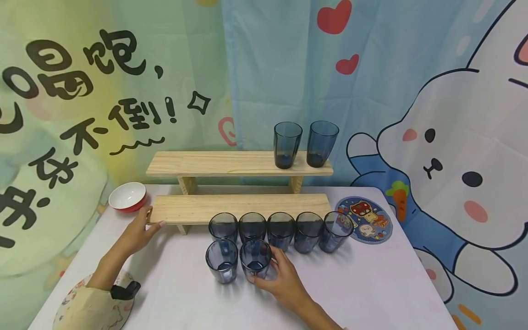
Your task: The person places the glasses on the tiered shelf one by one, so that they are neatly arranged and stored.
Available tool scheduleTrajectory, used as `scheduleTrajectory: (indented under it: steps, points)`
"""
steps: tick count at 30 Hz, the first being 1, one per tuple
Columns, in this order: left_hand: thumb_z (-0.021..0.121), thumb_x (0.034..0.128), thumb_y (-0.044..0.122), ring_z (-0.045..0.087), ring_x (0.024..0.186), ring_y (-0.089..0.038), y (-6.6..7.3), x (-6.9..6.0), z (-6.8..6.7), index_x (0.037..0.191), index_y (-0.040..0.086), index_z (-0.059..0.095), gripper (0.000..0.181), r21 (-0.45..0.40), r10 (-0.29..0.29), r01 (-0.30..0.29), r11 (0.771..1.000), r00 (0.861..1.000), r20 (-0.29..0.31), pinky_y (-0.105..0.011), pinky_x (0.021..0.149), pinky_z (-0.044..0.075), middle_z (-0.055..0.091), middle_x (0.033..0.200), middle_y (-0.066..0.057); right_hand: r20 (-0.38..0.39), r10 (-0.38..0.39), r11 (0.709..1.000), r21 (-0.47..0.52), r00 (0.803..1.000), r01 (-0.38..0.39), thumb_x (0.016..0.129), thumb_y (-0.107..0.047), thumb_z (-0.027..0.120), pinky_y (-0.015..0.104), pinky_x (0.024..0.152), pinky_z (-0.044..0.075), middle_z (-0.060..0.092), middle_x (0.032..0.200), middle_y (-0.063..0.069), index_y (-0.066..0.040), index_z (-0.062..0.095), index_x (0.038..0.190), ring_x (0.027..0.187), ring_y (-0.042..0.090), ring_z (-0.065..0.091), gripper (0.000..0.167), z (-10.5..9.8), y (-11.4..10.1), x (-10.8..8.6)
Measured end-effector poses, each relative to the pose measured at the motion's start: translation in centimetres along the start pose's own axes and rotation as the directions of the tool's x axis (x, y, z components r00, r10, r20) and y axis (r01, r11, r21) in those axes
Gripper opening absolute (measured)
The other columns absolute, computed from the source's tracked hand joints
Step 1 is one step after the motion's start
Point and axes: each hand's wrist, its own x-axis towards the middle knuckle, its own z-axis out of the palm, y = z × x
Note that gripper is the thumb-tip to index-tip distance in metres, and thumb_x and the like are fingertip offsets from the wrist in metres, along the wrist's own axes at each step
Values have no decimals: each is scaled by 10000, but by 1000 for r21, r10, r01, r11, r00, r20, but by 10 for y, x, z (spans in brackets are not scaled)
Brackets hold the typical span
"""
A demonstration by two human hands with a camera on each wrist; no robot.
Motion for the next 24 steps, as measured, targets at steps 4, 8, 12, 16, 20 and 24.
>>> scheduleTrajectory:
  steps: [4,8,12,16,20,24]
  points:
    - [620,1076,192,308,1470,-610,1,0,0,1496,-203,222,701,3,-2,2,1000,1000,4,-684,1204,278,320,1527,-491,-3,-11,1000,12,1000,11,783,-162,952,496,1228,324,528,1549,101,-74,524,1510,1496,343,452,848,1,-1,1]
    - [612,1079,199,307,1466,-615,1,0,-1,1497,-206,215,705,11,-8,8,1000,1000,7,-689,1198,283,315,1525,-496,-2,-34,999,20,999,34,787,-159,948,528,1231,318,519,1561,129,-51,519,1514,1499,351,443,851,2,0,1]
    - [614,1077,191,307,1473,-606,1,0,-1,1501,-203,221,699,6,-12,12,1000,1000,7,-683,1205,278,318,1532,-487,-4,-36,999,24,999,36,788,-162,948,538,1234,312,516,1560,128,-54,512,1519,1505,349,433,858,2,1,1]
    - [616,1076,188,307,1474,-603,0,1,0,1501,-206,222,701,6,-8,8,1000,1000,7,-681,1208,275,318,1534,-485,-4,-20,999,27,1000,20,786,-182,952,574,1236,302,524,1541,110,-61,504,1524,1488,355,449,872,3,2,1]
    - [614,1077,190,311,1471,-602,0,1,0,1498,-209,224,699,10,-9,9,1000,1000,9,-683,1206,277,320,1532,-483,-7,-25,999,30,1000,25,783,-182,954,604,1229,303,534,1530,115,-54,507,1519,1481,367,455,870,3,2,1]
    - [612,1077,189,314,1469,-603,1,0,0,1496,-210,226,696,12,-9,9,1000,1000,9,-682,1206,278,321,1530,-486,-16,-42,998,38,999,43,777,-152,953,589,1224,315,545,1528,125,-49,522,1508,1482,370,458,854,4,4,1]
